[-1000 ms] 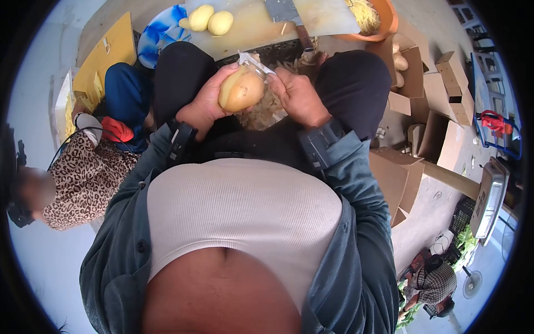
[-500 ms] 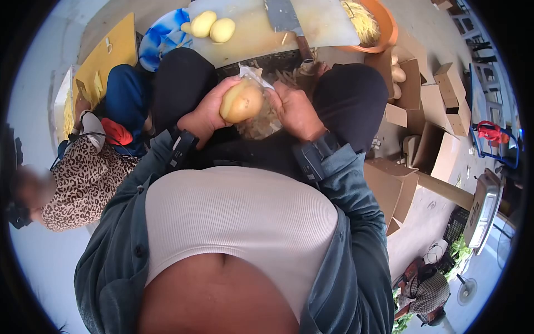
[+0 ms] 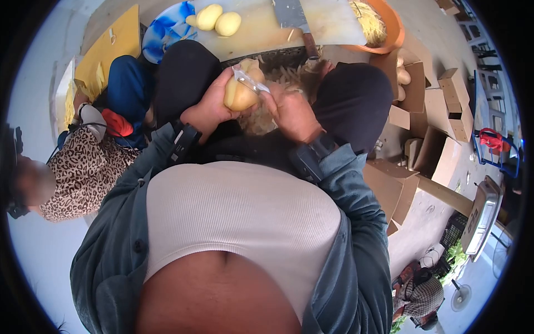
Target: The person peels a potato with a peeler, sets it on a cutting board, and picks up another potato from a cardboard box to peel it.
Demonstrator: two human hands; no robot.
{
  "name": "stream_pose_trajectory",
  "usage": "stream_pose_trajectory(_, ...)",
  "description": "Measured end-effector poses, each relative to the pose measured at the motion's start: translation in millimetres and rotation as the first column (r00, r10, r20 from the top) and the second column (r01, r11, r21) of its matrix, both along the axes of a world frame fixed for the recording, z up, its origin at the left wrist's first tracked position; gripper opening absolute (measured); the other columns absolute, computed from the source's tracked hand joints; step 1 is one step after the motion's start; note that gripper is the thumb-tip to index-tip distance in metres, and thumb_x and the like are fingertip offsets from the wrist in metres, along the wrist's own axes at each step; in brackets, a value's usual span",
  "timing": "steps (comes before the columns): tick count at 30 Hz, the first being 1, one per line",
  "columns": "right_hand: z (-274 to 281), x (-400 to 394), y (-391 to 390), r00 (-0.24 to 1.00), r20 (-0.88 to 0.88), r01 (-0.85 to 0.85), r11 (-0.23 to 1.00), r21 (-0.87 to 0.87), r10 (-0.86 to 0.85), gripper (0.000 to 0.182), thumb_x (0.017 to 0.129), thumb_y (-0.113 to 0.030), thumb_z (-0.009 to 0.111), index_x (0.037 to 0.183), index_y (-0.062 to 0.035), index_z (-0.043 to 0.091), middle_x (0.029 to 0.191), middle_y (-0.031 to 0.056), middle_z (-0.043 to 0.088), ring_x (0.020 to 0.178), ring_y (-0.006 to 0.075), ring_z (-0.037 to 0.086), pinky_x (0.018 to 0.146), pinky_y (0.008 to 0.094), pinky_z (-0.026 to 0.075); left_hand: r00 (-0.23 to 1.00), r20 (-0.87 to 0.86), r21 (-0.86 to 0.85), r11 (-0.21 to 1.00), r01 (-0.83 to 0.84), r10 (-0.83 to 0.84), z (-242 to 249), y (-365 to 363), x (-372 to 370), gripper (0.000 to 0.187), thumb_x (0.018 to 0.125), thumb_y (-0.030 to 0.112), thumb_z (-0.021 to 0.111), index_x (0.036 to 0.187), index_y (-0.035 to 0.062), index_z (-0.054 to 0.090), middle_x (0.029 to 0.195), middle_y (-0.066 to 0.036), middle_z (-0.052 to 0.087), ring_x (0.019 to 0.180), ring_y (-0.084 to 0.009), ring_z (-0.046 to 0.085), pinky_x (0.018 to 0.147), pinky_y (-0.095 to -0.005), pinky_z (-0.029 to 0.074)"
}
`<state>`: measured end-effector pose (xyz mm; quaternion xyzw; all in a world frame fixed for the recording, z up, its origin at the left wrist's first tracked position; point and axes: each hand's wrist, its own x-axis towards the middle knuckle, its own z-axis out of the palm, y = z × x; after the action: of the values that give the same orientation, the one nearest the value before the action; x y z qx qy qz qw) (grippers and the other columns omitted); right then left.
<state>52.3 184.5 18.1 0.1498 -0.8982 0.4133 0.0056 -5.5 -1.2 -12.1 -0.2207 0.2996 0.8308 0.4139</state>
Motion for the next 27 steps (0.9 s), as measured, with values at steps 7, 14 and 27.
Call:
stream_pose_trajectory(7, -4, -2, -1, 1.0, 0.014, -0.027, 0.999, 0.039, 0.026, 0.024, 0.094, -0.026, 0.053, 0.096, -0.0022, 0.055, 0.071, 0.0233, 0.06, 0.068, 0.0417, 0.059, 0.058, 0.0478, 0.046, 1.0, 0.018, 0.073, 0.997, -0.027, 0.026, -1, -3, 1, 0.045, 0.092, 0.048, 0.047, 0.117, 0.0113, 0.053, 0.111, -0.01, 0.06, 0.093, -0.0303, 0.061, 0.075, -0.0496, 0.051)
stream_pose_trajectory(14, 2, 6, -10, 0.979, 0.014, -0.202, 0.956, 0.211, 0.204, 0.022, 0.091, -0.027, 0.056, 0.095, -0.006, 0.057, 0.081, 0.0181, 0.063, 0.073, 0.0388, 0.061, 0.063, 0.0469, 0.048, 0.996, 0.064, 0.183, 0.981, -0.07, 0.059, -5, -6, -12, 0.054, 0.088, 0.05, 0.052, 0.121, 0.0065, 0.051, 0.111, -0.018, 0.059, 0.097, -0.0357, 0.06, 0.08, -0.0481, 0.054)
stream_pose_trajectory(27, -9, -11, -9, 0.976, 0.156, 0.195, 0.922, -0.336, -0.149, 0.053, 0.073, -0.032, 0.078, 0.099, 0.0006, 0.046, 0.082, 0.0128, 0.06, 0.068, 0.0194, 0.055, 0.066, 0.0324, 0.048, 0.986, -0.011, 0.016, 0.986, -0.165, 0.166, 16, 6, 2, 0.048, 0.091, 0.045, 0.053, 0.123, 0.0094, 0.052, 0.115, -0.01, 0.059, 0.103, -0.0256, 0.06, 0.085, -0.0432, 0.053)
